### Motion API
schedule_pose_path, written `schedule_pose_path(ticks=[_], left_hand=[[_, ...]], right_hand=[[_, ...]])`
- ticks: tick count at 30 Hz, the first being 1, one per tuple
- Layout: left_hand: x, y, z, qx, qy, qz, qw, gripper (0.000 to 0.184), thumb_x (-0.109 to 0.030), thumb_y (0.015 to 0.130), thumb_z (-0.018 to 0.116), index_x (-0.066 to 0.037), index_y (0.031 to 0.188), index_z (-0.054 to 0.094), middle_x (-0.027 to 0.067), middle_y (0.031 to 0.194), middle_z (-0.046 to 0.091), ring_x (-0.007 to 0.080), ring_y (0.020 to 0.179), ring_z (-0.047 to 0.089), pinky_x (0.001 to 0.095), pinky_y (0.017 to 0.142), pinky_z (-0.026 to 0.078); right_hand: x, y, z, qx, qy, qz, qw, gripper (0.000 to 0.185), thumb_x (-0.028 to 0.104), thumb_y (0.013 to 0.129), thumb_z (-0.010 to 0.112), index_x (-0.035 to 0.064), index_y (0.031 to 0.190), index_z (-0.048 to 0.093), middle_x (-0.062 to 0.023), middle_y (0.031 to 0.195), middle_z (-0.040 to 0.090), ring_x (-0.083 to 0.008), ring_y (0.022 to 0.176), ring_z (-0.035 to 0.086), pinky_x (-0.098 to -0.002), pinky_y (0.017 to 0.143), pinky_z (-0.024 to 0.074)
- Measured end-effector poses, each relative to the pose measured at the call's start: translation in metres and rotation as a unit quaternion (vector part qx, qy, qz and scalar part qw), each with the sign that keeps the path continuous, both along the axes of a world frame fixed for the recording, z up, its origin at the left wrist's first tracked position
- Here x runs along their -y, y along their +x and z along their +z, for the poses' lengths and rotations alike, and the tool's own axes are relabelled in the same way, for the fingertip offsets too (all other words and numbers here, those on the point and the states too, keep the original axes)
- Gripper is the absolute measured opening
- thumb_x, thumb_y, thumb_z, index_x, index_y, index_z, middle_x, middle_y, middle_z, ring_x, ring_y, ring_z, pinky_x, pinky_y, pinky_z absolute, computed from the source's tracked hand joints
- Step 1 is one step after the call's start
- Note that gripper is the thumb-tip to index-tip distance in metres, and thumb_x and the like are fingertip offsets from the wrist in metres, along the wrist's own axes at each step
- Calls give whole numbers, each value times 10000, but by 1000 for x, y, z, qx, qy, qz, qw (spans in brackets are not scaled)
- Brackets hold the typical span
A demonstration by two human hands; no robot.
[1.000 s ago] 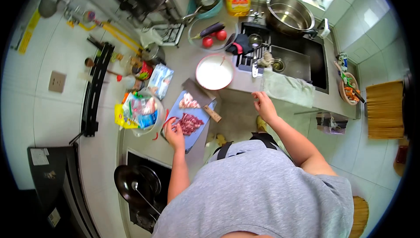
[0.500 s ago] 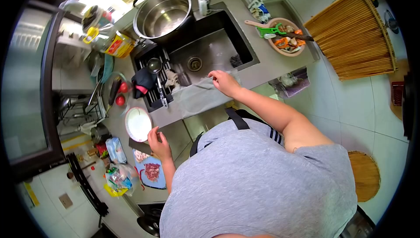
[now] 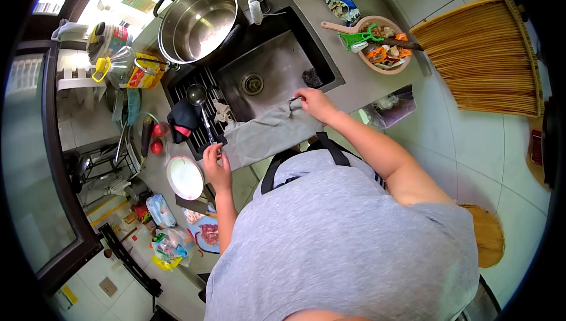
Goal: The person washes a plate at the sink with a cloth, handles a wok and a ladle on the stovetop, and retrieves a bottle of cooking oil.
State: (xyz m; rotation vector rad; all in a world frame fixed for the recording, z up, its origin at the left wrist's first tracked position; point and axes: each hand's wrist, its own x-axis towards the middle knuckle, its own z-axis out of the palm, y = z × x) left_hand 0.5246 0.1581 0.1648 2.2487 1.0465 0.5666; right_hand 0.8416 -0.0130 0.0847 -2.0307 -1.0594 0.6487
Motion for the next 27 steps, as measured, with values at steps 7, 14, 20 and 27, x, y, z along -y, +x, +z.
schedule_pose_path(ticks=[7,14,20,27], left_hand=[[-47,53,-3,17,-104,-47,993,158,-16,884,626,-16,1036,667,60,931,643,137,772,618,266,729,500],[-101,110,-32,48,-411,-36,909,193,-125,967,591,15,1073,671,63,946,693,124,816,656,244,766,527],[-87,202,-15,30,-377,-79,922,203,-91,948,615,21,1114,649,58,962,688,115,851,643,242,797,516],[-77,249,-12,25,-441,-57,896,261,-126,967,595,35,1172,614,104,1072,666,170,932,658,282,842,537]], right_hand=[[-20,29,-11,-15,-24,-75,997,221,65,802,553,19,998,645,-172,824,659,-331,799,647,-406,738,512],[-108,92,-2,-41,-4,-212,976,259,153,833,577,59,1068,632,-178,1072,644,-369,1013,609,-454,877,494],[-184,179,-4,30,55,-374,925,438,147,849,626,-17,1233,494,-253,1162,549,-417,1052,561,-481,895,482],[-244,251,-10,49,37,-366,928,353,264,888,571,5,1126,542,-196,1130,599,-393,1073,535,-474,951,437]])
